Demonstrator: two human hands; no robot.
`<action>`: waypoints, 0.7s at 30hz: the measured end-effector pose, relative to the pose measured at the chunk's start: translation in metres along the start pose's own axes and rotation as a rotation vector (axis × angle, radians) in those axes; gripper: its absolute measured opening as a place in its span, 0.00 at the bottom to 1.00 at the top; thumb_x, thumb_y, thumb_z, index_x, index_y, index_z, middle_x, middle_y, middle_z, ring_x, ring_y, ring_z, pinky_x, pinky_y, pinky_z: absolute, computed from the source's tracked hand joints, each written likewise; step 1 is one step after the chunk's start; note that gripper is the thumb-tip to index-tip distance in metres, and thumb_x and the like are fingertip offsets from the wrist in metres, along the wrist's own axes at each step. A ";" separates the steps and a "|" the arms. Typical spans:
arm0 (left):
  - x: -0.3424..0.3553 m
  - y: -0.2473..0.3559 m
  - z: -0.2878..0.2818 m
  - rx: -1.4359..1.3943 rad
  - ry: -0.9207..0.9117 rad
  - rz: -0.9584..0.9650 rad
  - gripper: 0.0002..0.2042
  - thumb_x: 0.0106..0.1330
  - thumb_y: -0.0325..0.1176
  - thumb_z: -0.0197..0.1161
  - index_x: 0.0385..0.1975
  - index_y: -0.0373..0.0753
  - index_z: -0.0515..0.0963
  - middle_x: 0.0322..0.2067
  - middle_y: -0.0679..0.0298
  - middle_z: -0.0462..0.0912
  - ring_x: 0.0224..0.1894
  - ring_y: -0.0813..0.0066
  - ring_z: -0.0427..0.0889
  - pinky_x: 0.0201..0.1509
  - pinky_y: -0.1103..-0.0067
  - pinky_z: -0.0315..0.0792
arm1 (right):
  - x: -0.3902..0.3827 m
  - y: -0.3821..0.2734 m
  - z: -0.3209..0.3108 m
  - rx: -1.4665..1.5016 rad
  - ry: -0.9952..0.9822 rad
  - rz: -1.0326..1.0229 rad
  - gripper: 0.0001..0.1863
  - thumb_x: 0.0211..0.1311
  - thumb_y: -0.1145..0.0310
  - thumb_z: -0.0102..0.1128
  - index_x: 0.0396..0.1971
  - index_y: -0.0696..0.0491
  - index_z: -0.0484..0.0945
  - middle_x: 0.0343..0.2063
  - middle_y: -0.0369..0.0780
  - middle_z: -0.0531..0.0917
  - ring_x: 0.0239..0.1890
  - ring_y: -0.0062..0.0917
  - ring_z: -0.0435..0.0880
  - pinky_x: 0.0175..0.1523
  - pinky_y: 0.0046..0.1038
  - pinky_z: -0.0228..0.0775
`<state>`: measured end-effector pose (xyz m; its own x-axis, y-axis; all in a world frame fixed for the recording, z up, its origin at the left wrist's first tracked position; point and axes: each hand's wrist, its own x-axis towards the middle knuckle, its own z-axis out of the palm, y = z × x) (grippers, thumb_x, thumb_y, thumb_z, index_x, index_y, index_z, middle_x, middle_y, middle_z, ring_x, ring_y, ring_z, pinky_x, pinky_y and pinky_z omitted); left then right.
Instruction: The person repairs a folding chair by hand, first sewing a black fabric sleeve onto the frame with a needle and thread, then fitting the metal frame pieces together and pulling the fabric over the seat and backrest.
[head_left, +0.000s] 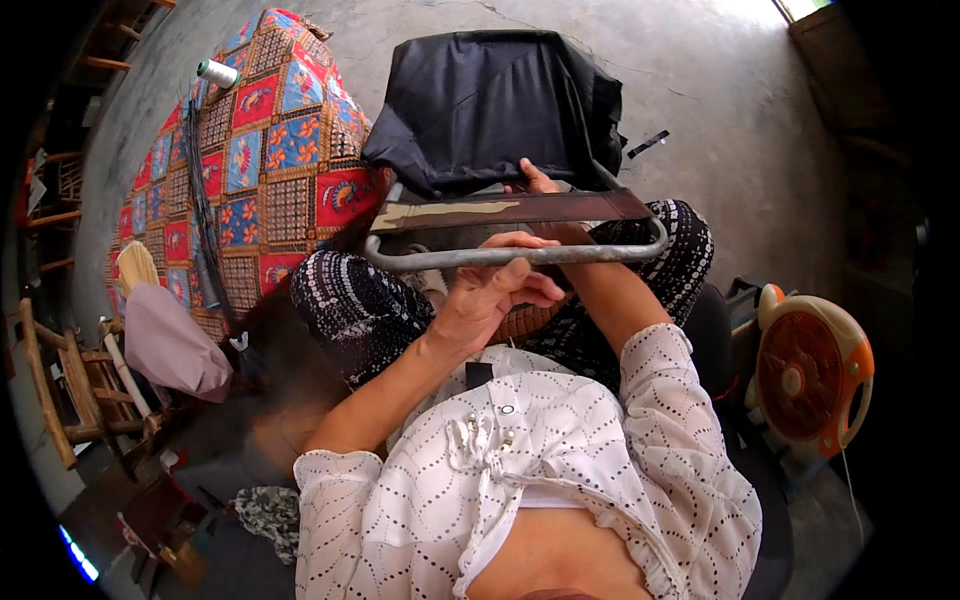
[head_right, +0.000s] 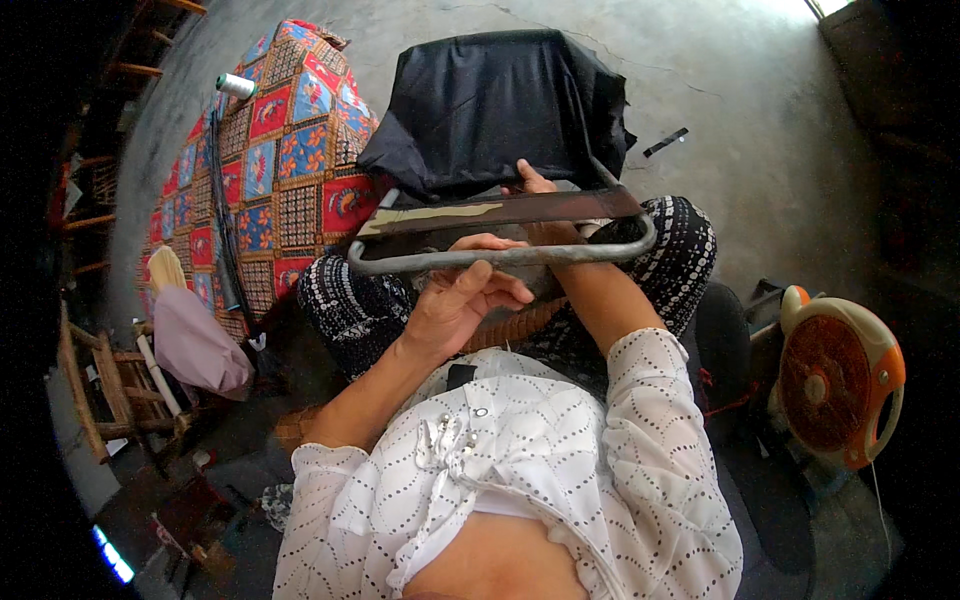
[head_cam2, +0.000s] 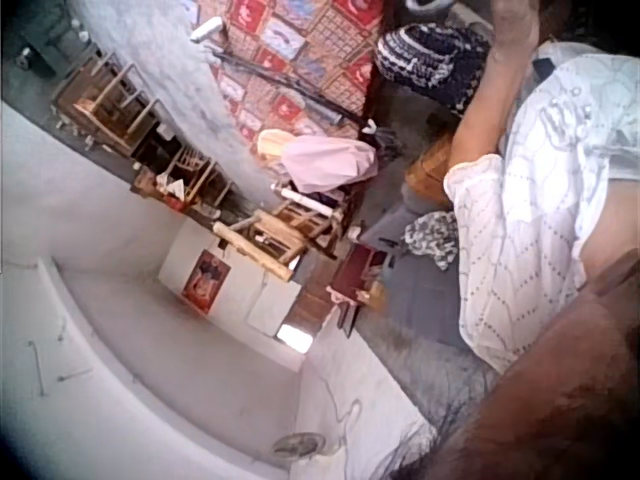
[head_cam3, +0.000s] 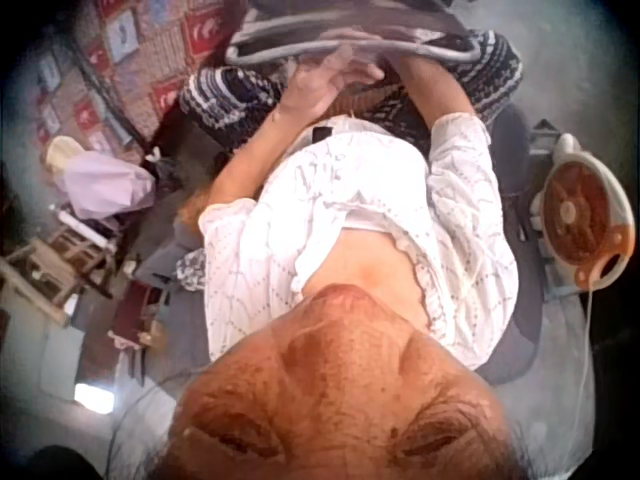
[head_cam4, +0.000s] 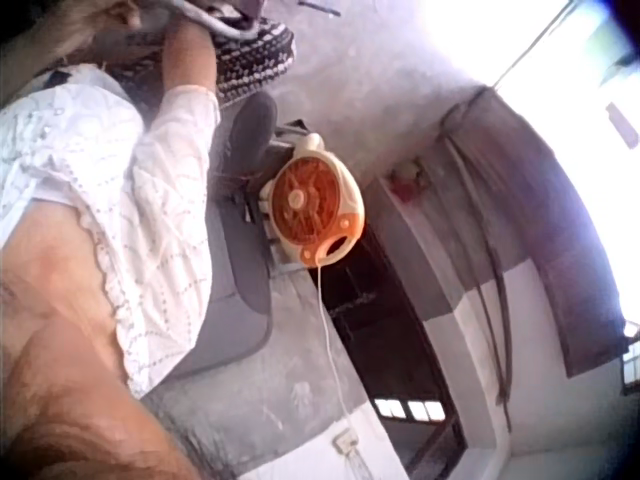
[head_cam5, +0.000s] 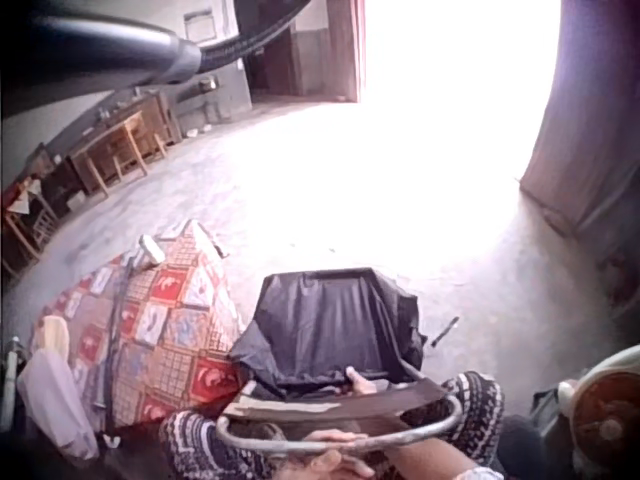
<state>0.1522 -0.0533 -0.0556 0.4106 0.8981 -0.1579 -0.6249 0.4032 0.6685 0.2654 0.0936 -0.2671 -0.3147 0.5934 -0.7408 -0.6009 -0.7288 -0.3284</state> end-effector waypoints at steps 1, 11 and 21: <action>-0.003 0.002 -0.004 0.016 0.017 0.028 0.13 0.68 0.34 0.51 0.51 0.40 0.69 0.52 0.54 0.72 0.42 0.65 0.80 0.46 0.72 0.76 | 0.008 0.007 -0.005 -0.010 -0.054 -0.077 0.20 0.57 0.52 0.61 0.24 0.58 0.76 0.19 0.41 0.79 0.20 0.27 0.77 0.26 0.27 0.71; -0.010 -0.015 -0.003 -0.006 0.071 0.112 0.13 0.68 0.34 0.52 0.50 0.40 0.69 0.52 0.54 0.72 0.38 0.64 0.80 0.46 0.69 0.73 | -0.008 0.006 0.013 -0.225 0.108 -0.133 0.18 0.60 0.57 0.58 0.33 0.61 0.79 0.24 0.45 0.83 0.25 0.25 0.83 0.26 0.27 0.73; -0.004 -0.019 -0.022 0.188 0.052 0.175 0.14 0.68 0.37 0.52 0.51 0.40 0.69 0.51 0.58 0.73 0.39 0.65 0.80 0.44 0.71 0.73 | 0.019 0.038 -0.036 -0.475 -0.331 -0.630 0.19 0.61 0.53 0.56 0.34 0.57 0.78 0.21 0.37 0.80 0.23 0.19 0.77 0.28 0.20 0.69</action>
<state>0.1481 -0.0610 -0.0836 0.2691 0.9611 -0.0619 -0.5467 0.2054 0.8117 0.2631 0.0654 -0.3149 -0.2682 0.9512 -0.1526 -0.3873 -0.2515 -0.8870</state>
